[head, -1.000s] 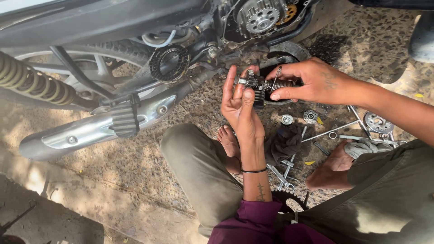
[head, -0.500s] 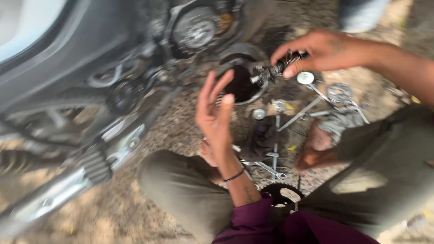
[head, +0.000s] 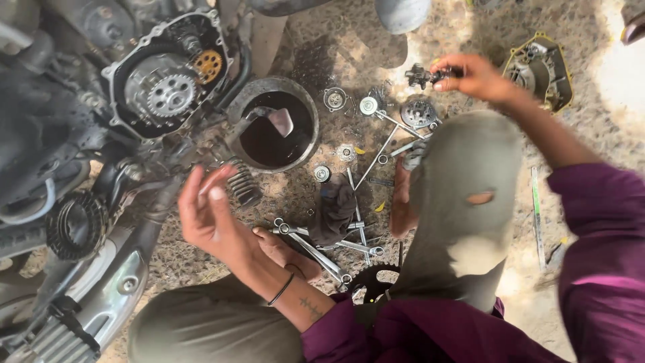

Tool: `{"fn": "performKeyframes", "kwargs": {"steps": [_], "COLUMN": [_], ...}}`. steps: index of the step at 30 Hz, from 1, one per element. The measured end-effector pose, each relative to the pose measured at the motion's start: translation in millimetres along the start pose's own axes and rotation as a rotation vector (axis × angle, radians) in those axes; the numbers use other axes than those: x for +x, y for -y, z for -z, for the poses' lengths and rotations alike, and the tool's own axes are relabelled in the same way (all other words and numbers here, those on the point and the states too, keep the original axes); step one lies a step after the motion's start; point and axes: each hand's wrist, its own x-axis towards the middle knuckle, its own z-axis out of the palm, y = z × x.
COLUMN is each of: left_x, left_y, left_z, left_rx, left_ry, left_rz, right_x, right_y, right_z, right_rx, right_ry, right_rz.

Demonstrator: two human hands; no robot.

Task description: The person is repairing a motorcycle engine, handling and assembling various components like clutch plates and gears while an assistant helps.

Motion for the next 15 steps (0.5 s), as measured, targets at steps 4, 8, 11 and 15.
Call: {"fn": "performKeyframes", "kwargs": {"steps": [4, 8, 11, 15], "left_x": [0.8, 2.9, 1.2, -1.1], "left_y": [12.5, 12.1, 7.3, 12.7], "left_z": [4.4, 7.8, 13.9, 31.2], "left_rx": [0.002, -0.034, -0.01, -0.075], "left_ry": [-0.052, -0.154, -0.179, -0.23], "left_rz": [-0.025, -0.086, -0.115, -0.116], "right_x": [-37.1, -65.9, -91.7, -124.6], "right_y": [-111.1, -156.4, -153.4, -152.1], "right_z": [-68.1, -129.4, -151.4, -172.1], "right_rx": [-0.067, 0.206, 0.176, 0.105], "right_ry": [-0.294, -0.57, -0.799, -0.877], "right_rz": [-0.092, -0.394, -0.398, -0.462]}}
